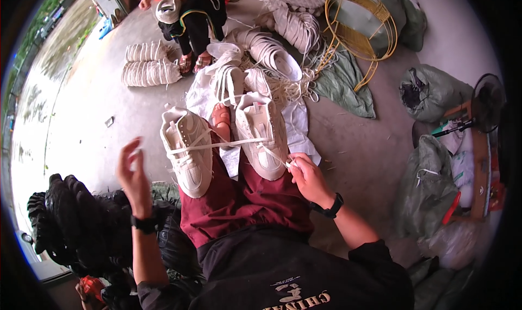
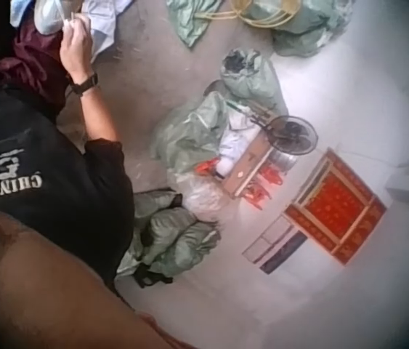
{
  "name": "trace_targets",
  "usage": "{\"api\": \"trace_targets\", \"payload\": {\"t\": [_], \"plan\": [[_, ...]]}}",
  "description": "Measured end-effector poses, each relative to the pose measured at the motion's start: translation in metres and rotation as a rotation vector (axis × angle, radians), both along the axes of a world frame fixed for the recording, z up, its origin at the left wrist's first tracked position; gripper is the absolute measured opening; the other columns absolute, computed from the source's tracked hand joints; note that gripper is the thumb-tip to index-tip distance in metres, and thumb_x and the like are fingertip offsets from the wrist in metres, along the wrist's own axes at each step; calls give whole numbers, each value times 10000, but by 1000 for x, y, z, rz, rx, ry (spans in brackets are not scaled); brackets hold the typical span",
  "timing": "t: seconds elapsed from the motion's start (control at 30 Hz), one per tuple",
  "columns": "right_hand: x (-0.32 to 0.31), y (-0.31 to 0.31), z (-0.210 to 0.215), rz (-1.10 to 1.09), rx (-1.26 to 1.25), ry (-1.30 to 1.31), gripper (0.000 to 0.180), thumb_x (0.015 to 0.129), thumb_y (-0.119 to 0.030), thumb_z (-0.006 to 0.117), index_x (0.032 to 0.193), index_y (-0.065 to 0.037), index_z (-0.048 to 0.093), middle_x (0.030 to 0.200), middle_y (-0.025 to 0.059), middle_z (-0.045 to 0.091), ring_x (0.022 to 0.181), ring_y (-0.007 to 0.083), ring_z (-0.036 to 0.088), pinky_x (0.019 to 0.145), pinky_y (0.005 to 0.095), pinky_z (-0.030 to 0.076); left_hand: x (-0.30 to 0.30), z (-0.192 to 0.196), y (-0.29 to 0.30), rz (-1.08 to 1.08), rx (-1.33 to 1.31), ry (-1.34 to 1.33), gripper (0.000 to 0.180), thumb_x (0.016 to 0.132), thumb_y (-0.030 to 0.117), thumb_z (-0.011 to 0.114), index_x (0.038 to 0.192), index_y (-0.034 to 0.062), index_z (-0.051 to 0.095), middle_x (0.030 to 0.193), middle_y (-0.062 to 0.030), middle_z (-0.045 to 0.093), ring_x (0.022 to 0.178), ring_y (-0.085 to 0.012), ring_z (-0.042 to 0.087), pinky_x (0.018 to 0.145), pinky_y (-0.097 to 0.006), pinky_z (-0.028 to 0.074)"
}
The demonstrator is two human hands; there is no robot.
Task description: The recorder is threading long white shoelaces through multiple pairs of white sneakers.
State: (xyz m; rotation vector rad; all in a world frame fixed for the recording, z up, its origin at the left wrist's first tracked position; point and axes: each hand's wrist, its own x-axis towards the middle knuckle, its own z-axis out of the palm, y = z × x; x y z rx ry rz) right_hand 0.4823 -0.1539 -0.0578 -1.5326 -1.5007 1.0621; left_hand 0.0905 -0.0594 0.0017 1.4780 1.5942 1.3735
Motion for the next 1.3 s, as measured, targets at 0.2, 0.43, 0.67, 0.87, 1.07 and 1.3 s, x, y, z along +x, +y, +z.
{"api": "trace_targets", "payload": {"t": [0.2, 0.43, 0.67, 0.87, 1.07, 1.3], "plan": [[-12, -9, 1, 216, 28, -212, 109, 933, -80, 535, 912, 27, 539, 892, 170, 557, 841, 362, 578, 732, 409, 461, 102, -10, 2, -499, 92, 609, 352, 810, 114, 668, 1143, 20, 603, 1064, -135, 644, 1071, -318, 566, 960, -401, 417], [-22, -19, 1, 475, -74, -277, 166, 933, -158, 540, 900, 4, 553, 866, 172, 575, 841, 391, 575, 727, 447, 459, 129, -50, 19, -682, 9, 962, 287, 769, 179, 662, 1005, 49, 562, 901, -116, 623, 955, -268, 584, 882, -400, 393], [20, -10, -26, 156, -248, -337, 212, 917, -211, 541, 886, -2, 545, 822, 238, 603, 816, 445, 586, 676, 476, 450, 89, 0, 38, -425, 297, 1033, 102, 836, 112, 568, 912, 45, 573, 854, -112, 583, 862, -295, 561, 811, -408, 399], [53, 5, -66, -25, -114, -478, 233, 900, -198, 563, 956, 28, 582, 958, 227, 626, 900, 421, 602, 762, 475, 473, 23, 37, 39, -212, 239, 1174, 65, 859, 73, 549, 901, 35, 580, 868, -103, 599, 865, -278, 573, 808, -393, 409], [37, 44, -59, -40, 34, -517, 514, 917, -184, 560, 1329, 99, 441, 1374, 323, 444, 1286, 443, 426, 1089, 445, 349, -30, 60, 38, -70, 48, 1310, 159, 942, 118, 486, 865, 10, 573, 837, -142, 627, 820, -319, 579, 778, -416, 415], [-14, 78, -29, 24, 316, -261, 659, 972, -217, 514, 1474, 66, 193, 1501, 301, 259, 1402, 416, 265, 1153, 441, 235, -106, 54, 37, -10, -113, 1505, 194, 926, 151, 497, 818, 15, 583, 795, -159, 642, 819, -330, 601, 790, -444, 428]]}}
